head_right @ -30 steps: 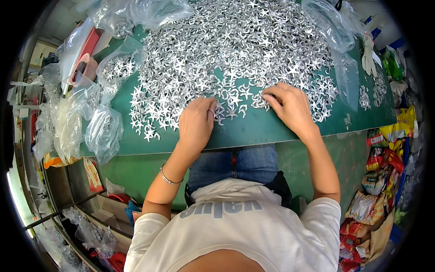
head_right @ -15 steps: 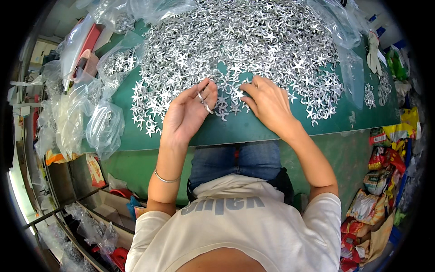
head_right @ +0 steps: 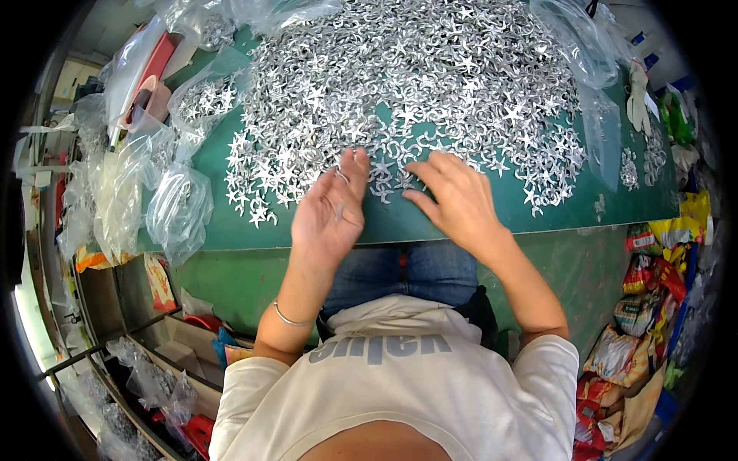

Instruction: The person sorts and collects small star-shaped metal pieces by hand from a large pile on a green workbench, moving them into a smaller grouped pile or towards the edge of the table.

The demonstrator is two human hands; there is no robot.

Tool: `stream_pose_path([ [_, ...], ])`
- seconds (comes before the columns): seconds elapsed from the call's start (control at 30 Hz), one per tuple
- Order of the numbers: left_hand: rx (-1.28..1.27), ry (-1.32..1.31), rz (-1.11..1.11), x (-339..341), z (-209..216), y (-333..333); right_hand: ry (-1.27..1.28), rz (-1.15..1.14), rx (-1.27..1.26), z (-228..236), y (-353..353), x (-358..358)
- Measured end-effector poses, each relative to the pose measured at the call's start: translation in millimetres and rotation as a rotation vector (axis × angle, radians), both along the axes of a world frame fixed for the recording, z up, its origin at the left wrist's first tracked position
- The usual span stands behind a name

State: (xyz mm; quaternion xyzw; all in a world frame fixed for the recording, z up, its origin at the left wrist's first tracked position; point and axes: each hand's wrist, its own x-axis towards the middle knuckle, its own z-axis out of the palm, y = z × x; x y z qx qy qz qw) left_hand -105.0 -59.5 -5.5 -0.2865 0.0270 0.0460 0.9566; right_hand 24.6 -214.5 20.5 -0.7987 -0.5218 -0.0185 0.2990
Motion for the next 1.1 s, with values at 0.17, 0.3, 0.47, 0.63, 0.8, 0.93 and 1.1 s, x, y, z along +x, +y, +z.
stream_pose_path([
  [0.17, 0.376, 0.472, 0.048, 0, 28, -19, 0.053, -0.037, -0.007, -7, -1, 7],
  [0.3, 0.507, 0.442, -0.033, -6, 22, -21, 0.430, -0.060, 0.132, 0, -8, 3],
  [0.47, 0.460, 0.415, -0.101, -3, 21, -31, 0.777, 0.098, 0.113, 10, -4, -7],
  [0.63, 0.506, 0.362, -0.055, -13, 2, -28, 0.971, 0.042, 0.220, 0, -3, -2],
  [0.8, 0.263, -0.131, -0.099, -25, -22, -23, 0.456, -0.160, 0.064, -7, -10, 10],
  [0.93, 0.465, 0.203, -0.062, -26, -1, -29, 0.253, -0.291, 0.044, -2, -7, 8],
  [1.1, 0.572, 0.239, -0.055, -19, 14, -37, 0.374, 0.034, 0.104, 24, -4, -26],
])
